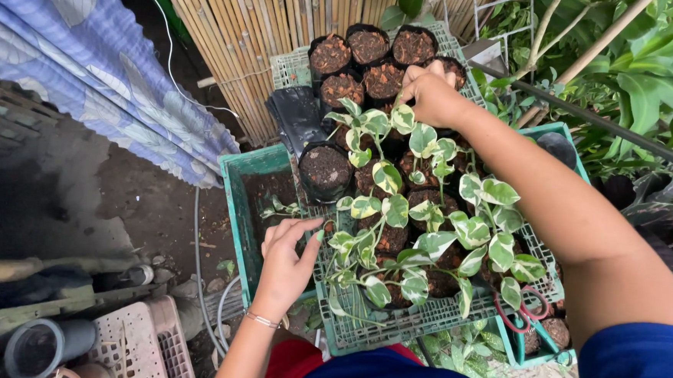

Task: The person trims variegated pothos vines using red-handled scissors, cutting stems and placing them into a green crate. They move between different plant locations to gather cuttings and arrange them in the crate.

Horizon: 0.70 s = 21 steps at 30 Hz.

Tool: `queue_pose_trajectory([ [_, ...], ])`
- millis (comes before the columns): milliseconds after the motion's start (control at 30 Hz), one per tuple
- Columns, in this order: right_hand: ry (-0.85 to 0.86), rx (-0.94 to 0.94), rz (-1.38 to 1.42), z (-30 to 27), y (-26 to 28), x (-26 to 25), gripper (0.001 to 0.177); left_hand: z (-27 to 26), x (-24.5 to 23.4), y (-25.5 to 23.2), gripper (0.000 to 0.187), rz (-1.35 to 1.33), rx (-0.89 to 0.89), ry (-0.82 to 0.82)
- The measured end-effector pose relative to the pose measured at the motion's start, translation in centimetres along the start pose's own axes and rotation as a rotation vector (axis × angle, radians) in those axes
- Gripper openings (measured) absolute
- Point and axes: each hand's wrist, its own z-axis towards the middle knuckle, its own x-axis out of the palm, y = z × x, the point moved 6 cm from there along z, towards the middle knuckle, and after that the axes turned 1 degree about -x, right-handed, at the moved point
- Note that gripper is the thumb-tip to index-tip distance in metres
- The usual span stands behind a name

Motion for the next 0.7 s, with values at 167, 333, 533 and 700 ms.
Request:
queue_pose_trajectory([
  [167, 0.144, 0.060, -0.068, -0.1, 0.9, -1.8, 0.023, -0.8, 0.2, -0.4, 0.027, 0.030, 0.005, 0.079],
  [333, 0.180, -0.010, -0.108, -1.2, 2.1, -4.6, 0.038, -2.2, 1.0, 0.8, 0.027, 0.113, -0.062, 0.223],
  [533, -0.024, -0.079, -0.043, -5.4, 6.4, -9.1, 0.044, -4.1, 4.0, 2.3, 0.036, 0.088, -0.043, 0.321],
  [700, -0.368, -0.214, 0.052, -10.4, 12.2, -12.8, 0.037, -4.3, 4.8, 4.3, 0.024, 0.043, -0.093, 0.173],
])
